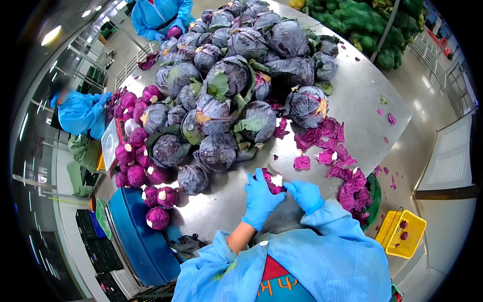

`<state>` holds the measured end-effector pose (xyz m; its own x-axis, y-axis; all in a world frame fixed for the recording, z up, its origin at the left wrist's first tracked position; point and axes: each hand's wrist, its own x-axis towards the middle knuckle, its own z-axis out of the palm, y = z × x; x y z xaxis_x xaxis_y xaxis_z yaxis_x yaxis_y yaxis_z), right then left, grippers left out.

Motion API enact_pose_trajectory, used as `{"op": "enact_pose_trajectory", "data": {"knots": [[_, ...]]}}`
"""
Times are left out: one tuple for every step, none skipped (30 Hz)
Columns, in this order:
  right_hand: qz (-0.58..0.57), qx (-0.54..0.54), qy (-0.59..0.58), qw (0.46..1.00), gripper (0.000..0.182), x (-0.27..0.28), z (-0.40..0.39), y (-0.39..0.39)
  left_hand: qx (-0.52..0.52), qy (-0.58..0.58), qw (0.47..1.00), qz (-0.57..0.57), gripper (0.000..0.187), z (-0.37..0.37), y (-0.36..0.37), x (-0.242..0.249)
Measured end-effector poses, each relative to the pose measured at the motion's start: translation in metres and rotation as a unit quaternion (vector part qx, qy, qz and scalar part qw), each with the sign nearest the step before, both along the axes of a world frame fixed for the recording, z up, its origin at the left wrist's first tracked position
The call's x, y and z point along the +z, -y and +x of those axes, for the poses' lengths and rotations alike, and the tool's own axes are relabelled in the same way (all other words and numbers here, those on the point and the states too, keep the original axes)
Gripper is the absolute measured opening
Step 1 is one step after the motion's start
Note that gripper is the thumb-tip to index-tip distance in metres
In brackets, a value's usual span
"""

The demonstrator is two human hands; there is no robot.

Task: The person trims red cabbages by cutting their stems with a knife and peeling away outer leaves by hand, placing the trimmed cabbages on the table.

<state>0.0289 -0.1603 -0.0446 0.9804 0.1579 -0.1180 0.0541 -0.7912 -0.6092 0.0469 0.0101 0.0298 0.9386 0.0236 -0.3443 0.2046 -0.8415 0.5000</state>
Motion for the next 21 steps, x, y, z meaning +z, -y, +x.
{"op": "enact_pose_trajectory", "data": {"knots": [[0.006, -0.010, -0.029, 1.000, 0.051, -0.003, 0.017, 0.005, -0.020, 0.034, 0.999, 0.034, 0.113, -0.008, 0.004, -0.009], [0.013, -0.020, -0.059, 0.998, 0.053, -0.011, 0.029, 0.009, -0.041, 0.068, 0.995, 0.067, 0.112, -0.015, 0.009, -0.014], [0.032, -0.048, -0.061, 0.996, 0.058, -0.037, 0.038, 0.015, -0.058, 0.086, 0.991, 0.079, 0.113, -0.020, 0.012, -0.010], [0.066, -0.073, -0.077, 0.992, 0.058, -0.035, 0.043, 0.019, -0.054, 0.092, 0.993, 0.052, 0.112, -0.017, 0.008, -0.013], [0.099, -0.094, -0.095, 0.986, 0.058, -0.033, 0.045, 0.022, -0.047, 0.095, 0.994, 0.025, 0.111, -0.015, 0.000, -0.018], [0.132, -0.113, -0.120, 0.977, 0.058, -0.027, 0.041, 0.023, -0.037, 0.091, 0.995, -0.002, 0.110, -0.018, -0.009, -0.021], [0.221, -0.145, -0.219, 0.939, 0.054, -0.015, 0.037, 0.022, -0.011, 0.075, 0.996, -0.040, 0.110, -0.017, -0.017, -0.019], [0.244, -0.135, -0.238, 0.930, 0.053, -0.003, 0.029, 0.021, -0.022, 0.113, 0.991, -0.062, 0.112, -0.020, -0.030, -0.032], [0.266, -0.123, -0.255, 0.921, 0.051, 0.007, 0.019, 0.019, -0.008, 0.104, 0.989, -0.104, 0.112, -0.022, -0.036, -0.035], [0.288, -0.111, -0.272, 0.911, 0.049, 0.010, 0.010, 0.016, 0.007, 0.096, 0.985, -0.145, 0.113, -0.024, -0.040, -0.037], [0.256, -0.058, -0.194, 0.945, 0.045, 0.003, 0.000, 0.013, 0.015, 0.110, 0.982, -0.153, 0.113, -0.026, -0.042, -0.041], [0.227, -0.036, -0.142, 0.963, 0.044, -0.001, -0.010, 0.008, 0.023, 0.123, 0.979, -0.159, 0.113, -0.030, -0.044, -0.044], [0.199, -0.016, -0.089, 0.976, 0.044, -0.003, -0.020, 0.002, 0.030, 0.134, 0.977, -0.166, 0.113, -0.034, -0.046, -0.046], [0.170, 0.004, -0.036, 0.985, 0.043, -0.005, -0.026, -0.003, 0.028, 0.145, 0.980, -0.134, 0.113, -0.035, -0.045, -0.047], [0.140, 0.013, -0.011, 0.990, 0.043, 0.001, -0.029, -0.008, 0.026, 0.155, 0.982, -0.102, 0.113, -0.036, -0.043, -0.048], [0.117, 0.028, -0.011, 0.993, 0.043, 0.011, -0.030, -0.012, 0.022, 0.166, 0.983, -0.071, 0.113, -0.036, -0.042, -0.049], [0.095, 0.041, -0.010, 0.995, 0.042, 0.021, -0.029, -0.014, 0.022, 0.152, 0.986, -0.069, 0.116, -0.036, -0.043, -0.053], [0.071, 0.054, -0.009, 0.996, 0.042, 0.027, -0.030, -0.014, 0.024, 0.144, 0.987, -0.061, 0.116, -0.035, -0.042, -0.054], [0.073, 0.060, 0.019, 0.995, 0.041, 0.023, -0.030, -0.014, 0.025, 0.138, 0.989, -0.053, 0.116, -0.032, -0.041, -0.055], [0.062, 0.067, 0.021, 0.996, 0.041, 0.022, -0.030, -0.013, 0.025, 0.132, 0.990, -0.045, 0.116, -0.029, -0.039, -0.056], [0.052, 0.073, 0.023, 0.996, 0.042, 0.021, -0.028, -0.011, 0.024, 0.136, 0.989, -0.051, 0.114, -0.026, -0.037, -0.050]]}}
